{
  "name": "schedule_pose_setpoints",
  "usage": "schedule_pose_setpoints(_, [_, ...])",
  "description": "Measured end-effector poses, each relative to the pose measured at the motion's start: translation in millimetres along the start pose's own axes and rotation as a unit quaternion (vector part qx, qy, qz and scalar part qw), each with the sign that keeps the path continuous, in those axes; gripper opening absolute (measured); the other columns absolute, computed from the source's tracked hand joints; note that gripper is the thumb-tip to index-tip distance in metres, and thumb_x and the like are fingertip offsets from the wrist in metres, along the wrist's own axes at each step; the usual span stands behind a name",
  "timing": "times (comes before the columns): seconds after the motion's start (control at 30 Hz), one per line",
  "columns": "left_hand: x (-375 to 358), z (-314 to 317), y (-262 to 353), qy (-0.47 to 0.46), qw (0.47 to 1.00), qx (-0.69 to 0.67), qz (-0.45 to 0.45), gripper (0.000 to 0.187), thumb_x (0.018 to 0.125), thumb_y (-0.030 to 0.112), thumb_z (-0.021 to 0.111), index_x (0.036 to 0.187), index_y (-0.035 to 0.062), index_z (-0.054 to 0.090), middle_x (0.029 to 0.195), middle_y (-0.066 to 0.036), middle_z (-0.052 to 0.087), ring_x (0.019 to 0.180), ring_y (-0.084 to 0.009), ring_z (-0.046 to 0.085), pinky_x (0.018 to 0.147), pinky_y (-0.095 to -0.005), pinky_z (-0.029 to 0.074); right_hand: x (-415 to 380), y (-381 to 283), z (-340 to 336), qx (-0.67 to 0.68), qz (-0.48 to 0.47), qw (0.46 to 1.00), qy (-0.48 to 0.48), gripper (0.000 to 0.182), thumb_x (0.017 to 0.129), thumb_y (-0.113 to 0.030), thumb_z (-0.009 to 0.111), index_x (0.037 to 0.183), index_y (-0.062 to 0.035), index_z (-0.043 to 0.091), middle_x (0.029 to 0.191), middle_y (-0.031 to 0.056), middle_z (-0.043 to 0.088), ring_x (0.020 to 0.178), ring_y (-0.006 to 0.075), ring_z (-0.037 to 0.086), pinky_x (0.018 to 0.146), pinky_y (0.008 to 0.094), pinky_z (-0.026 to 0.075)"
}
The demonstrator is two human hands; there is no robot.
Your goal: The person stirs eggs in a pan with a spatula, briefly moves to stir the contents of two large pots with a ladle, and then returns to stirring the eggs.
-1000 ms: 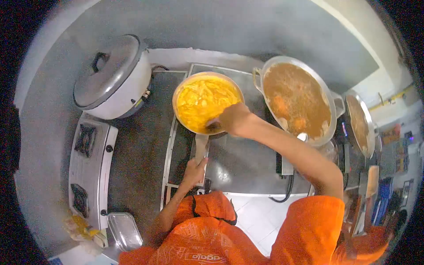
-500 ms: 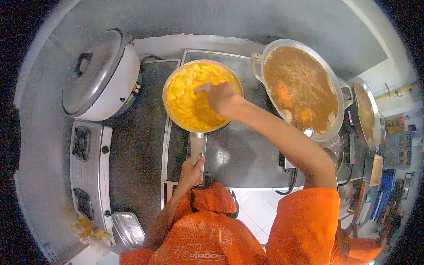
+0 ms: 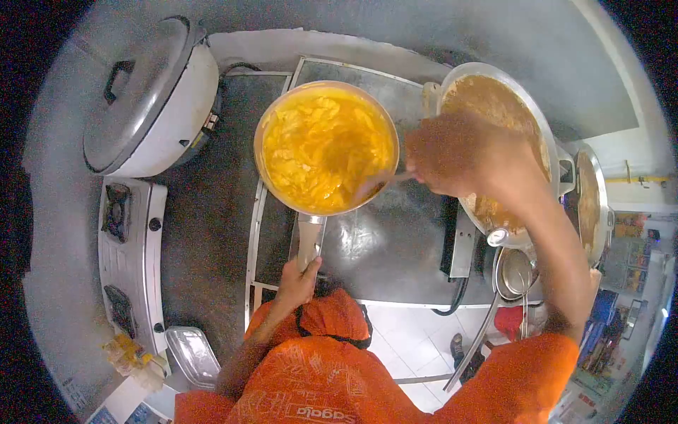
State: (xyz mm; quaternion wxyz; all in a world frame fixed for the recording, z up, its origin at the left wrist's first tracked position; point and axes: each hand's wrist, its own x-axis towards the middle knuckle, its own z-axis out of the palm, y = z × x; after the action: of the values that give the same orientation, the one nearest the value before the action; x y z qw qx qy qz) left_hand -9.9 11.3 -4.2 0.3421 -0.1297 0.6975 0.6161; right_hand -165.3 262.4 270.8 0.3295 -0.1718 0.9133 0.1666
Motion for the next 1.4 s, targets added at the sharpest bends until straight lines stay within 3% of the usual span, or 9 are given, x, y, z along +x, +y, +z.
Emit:
schedule_pose_setpoints(0.17, [-2, -2, 7, -0.014, 1.0, 0.015, -0.007, 0.029, 0.093, 0.03, 0.057, 0.09, 0.0019, 0.053, 0.056, -0.001, 0.048, 0.037, -0.0104, 0.044, 0.034, -0.0285, 0.035, 56, 3, 36, 0.09, -0.259, 0.961, -0.039, 0.017, 0.084, -0.014, 0.057, 0.097, -0.0082, 0.067, 0.079, 0.0169, 0.065, 0.081, 0.0347, 0.063, 0.072, 0.045, 0.049])
schedule_pose_setpoints(0.27, [-1, -2, 3, -0.012, 1.0, -0.001, -0.003, 0.028, 0.094, 0.029, 0.056, 0.09, 0.0018, 0.054, 0.056, -0.001, 0.048, 0.037, -0.0103, 0.043, 0.034, -0.0285, 0.034, 74, -18, 36, 0.124, -0.273, 0.953, -0.042, 0.02, 0.081, -0.01, 0.057, 0.099, -0.0059, 0.066, 0.081, 0.0181, 0.066, 0.082, 0.0373, 0.063, 0.072, 0.0448, 0.049])
schedule_pose_setpoints(0.37, [5, 1, -10, 0.022, 0.995, 0.049, 0.083, 0.026, 0.094, 0.027, 0.056, 0.088, 0.0018, 0.053, 0.055, -0.002, 0.048, 0.037, -0.0098, 0.043, 0.034, -0.0284, 0.034, 83, -38, 33, 0.098, -0.239, 0.966, -0.021, 0.022, 0.079, -0.008, 0.057, 0.098, -0.005, 0.066, 0.082, 0.0199, 0.066, 0.083, 0.0363, 0.064, 0.071, 0.0437, 0.051])
schedule_pose_setpoints(0.8, [3, 1, -7, -0.01, 1.0, 0.007, 0.025, 0.029, 0.094, 0.03, 0.056, 0.084, 0.0035, 0.051, 0.052, 0.0, 0.043, 0.037, -0.0103, 0.044, 0.034, -0.0287, 0.034, 81, -97, 37, 0.184, -0.065, 0.967, 0.165, 0.036, 0.084, -0.017, 0.053, 0.119, -0.0173, 0.061, 0.098, 0.0145, 0.068, 0.093, 0.03, 0.067, 0.073, 0.0424, 0.054])
schedule_pose_setpoints(0.9, [7, 0, -14, 0.038, 0.989, 0.068, 0.129, 0.029, 0.094, 0.031, 0.056, 0.085, 0.0031, 0.053, 0.051, 0.0, 0.042, 0.037, -0.0109, 0.045, 0.034, -0.029, 0.034, 75, -88, 44, 0.202, -0.019, 0.958, 0.2, 0.032, 0.085, -0.02, 0.052, 0.113, -0.0121, 0.065, 0.101, 0.0169, 0.068, 0.094, 0.0307, 0.067, 0.074, 0.0416, 0.054])
schedule_pose_setpoints(0.97, [-2, 0, -4, -0.003, 1.0, -0.001, 0.031, 0.029, 0.093, 0.031, 0.057, 0.086, 0.0029, 0.054, 0.051, 0.0, 0.043, 0.036, -0.0113, 0.045, 0.033, -0.0296, 0.034, 70, -81, 44, 0.251, 0.059, 0.956, 0.143, 0.03, 0.087, -0.021, 0.05, 0.101, -0.0003, 0.067, 0.1, 0.0216, 0.067, 0.093, 0.0342, 0.066, 0.075, 0.0419, 0.054])
schedule_pose_setpoints(1.23, [-13, 3, 7, 0.023, 0.999, 0.003, 0.042, 0.03, 0.093, 0.029, 0.057, 0.083, 0.0009, 0.052, 0.051, 0.0, 0.044, 0.035, -0.0125, 0.045, 0.031, -0.0311, 0.034, 17, -38, 53, 0.113, -0.065, 0.988, 0.085, 0.03, 0.087, -0.021, 0.05, 0.103, -0.0023, 0.066, 0.099, 0.018, 0.067, 0.089, 0.0349, 0.064, 0.079, 0.0427, 0.049])
schedule_pose_setpoints(1.3, [-7, 1, -1, 0.008, 0.996, 0.012, 0.093, 0.03, 0.092, 0.028, 0.057, 0.081, 0.0007, 0.052, 0.052, -0.001, 0.046, 0.036, -0.0137, 0.047, 0.032, -0.0317, 0.035, 12, -45, 57, 0.215, -0.104, 0.97, 0.047, 0.03, 0.089, -0.025, 0.047, 0.097, -0.0039, 0.067, 0.096, 0.017, 0.067, 0.089, 0.0367, 0.063, 0.08, 0.0433, 0.047])
schedule_pose_setpoints(1.4, [-8, -1, -1, 0.003, 0.995, 0.036, 0.094, 0.029, 0.092, 0.027, 0.056, 0.081, 0.0008, 0.052, 0.053, -0.002, 0.047, 0.036, -0.0151, 0.048, 0.033, -0.0329, 0.036, 40, -64, 75, 0.174, -0.177, 0.958, 0.143, 0.03, 0.089, -0.024, 0.047, 0.094, -0.0029, 0.067, 0.094, 0.0188, 0.067, 0.089, 0.0369, 0.062, 0.08, 0.0431, 0.047])
